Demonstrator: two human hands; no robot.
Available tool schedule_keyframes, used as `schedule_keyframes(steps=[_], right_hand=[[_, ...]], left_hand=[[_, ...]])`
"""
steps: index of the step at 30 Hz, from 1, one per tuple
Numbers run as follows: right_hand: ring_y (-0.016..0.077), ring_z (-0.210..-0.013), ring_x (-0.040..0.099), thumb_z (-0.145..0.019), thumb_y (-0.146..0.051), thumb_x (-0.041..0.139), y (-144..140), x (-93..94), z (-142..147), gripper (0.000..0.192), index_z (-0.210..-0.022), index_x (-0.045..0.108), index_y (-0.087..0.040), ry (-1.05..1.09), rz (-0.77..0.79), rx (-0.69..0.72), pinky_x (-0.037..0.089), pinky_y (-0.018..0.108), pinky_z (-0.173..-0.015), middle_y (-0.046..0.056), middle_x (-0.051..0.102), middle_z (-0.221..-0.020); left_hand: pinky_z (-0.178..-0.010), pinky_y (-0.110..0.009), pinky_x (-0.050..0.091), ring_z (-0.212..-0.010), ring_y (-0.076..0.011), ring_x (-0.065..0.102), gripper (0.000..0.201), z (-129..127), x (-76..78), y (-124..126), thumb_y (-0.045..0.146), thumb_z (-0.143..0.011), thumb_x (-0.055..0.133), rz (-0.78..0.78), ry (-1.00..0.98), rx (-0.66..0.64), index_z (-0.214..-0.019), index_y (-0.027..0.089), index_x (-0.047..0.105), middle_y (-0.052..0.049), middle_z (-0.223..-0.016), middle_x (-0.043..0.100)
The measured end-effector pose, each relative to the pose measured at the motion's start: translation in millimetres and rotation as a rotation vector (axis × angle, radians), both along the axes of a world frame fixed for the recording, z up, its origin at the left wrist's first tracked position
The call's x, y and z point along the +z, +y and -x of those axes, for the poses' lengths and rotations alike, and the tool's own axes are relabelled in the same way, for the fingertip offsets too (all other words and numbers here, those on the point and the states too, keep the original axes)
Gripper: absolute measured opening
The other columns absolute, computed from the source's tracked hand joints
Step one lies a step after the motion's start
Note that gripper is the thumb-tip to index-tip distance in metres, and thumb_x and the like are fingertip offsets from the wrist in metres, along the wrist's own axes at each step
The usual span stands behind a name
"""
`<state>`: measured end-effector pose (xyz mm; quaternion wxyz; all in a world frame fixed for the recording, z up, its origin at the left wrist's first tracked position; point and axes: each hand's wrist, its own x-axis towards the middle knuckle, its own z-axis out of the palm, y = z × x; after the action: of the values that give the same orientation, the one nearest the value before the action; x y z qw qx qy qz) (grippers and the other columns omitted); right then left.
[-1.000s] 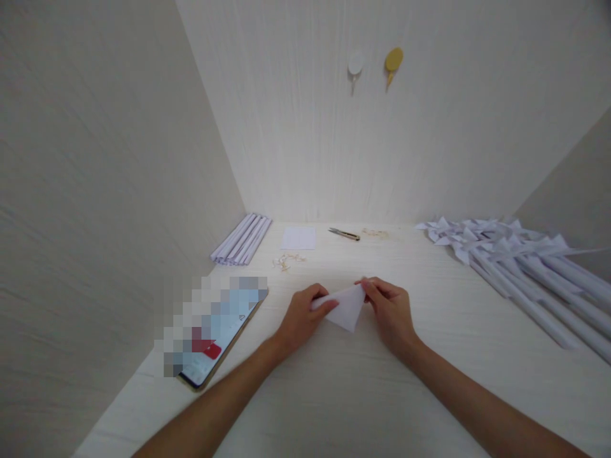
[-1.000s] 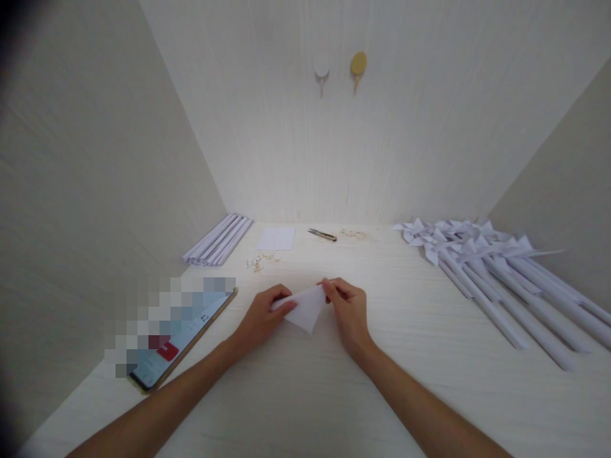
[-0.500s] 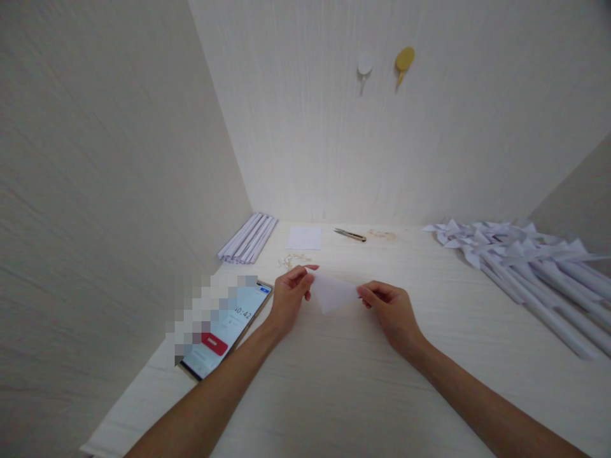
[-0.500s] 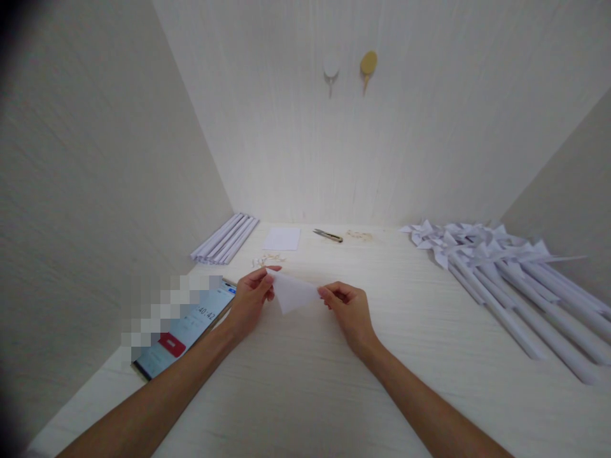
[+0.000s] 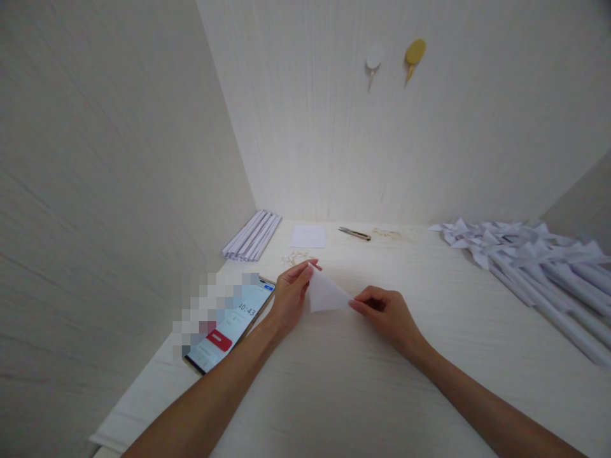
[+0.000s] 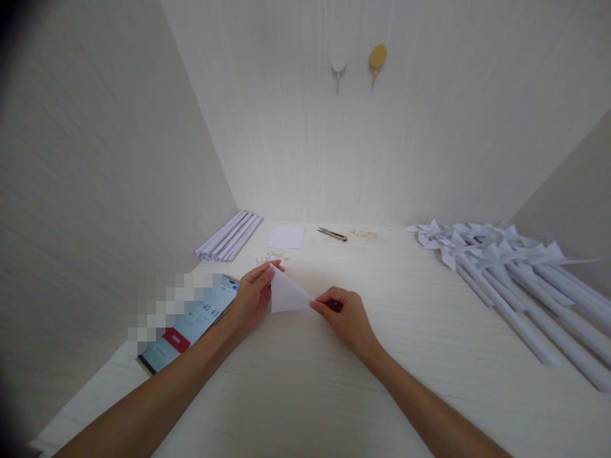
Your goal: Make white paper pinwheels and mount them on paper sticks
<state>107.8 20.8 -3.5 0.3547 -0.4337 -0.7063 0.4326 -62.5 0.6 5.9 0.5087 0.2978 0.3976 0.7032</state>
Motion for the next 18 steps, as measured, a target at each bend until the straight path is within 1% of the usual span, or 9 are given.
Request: schedule_keyframes(steps=[7, 13, 18], right_hand=[[0.0114, -0.05, 0.049, -0.064, -0.028, 0.057, 0.3, 0.1, 0.3, 0.016, -0.057, 0.06, -0.014, -0.025, -0.033, 0.01, 0.038, 0.022, -0.046, 0.002, 0.058, -0.055], [0.0117, -0.049, 0.049, -0.064, -0.028, 0.058, 1.5, -0.4, 1.2, 0.016, -0.058, 0.06, -0.014, -0.035, -0.043, 0.012, 0.037, 0.023, -0.046, 0.003, 0.058, -0.055], [0.0116, -0.049, 0.049, -0.064, -0.028, 0.057, 0.2, 0.7, 1.4, 0.016, -0.057, 0.06, -0.014, -0.016, -0.026, 0.016, 0.037, 0.023, -0.046, 0.002, 0.057, -0.054]], left_hand=[[-0.058, -0.02, 0.037, -0.06, -0.0072, 0.05, 0.018, -0.4, 3.0, -1.1, 0.022, -0.057, 0.066, 0.01, -0.046, -0.003, -0.073, 0.015, 0.065, 0.0, -0.069, 0.06], [-0.057, -0.02, 0.037, -0.057, -0.0068, 0.05, 0.018, -0.6, 1.6, -1.1, 0.026, -0.059, 0.065, 0.017, -0.067, -0.011, -0.072, 0.015, 0.065, 0.0, -0.067, 0.06], [-0.056, -0.02, 0.037, -0.057, -0.0068, 0.049, 0.019, 0.2, 1.9, -0.8, 0.026, -0.055, 0.068, 0.009, -0.064, -0.005, -0.071, 0.015, 0.065, 0.001, -0.066, 0.059]])
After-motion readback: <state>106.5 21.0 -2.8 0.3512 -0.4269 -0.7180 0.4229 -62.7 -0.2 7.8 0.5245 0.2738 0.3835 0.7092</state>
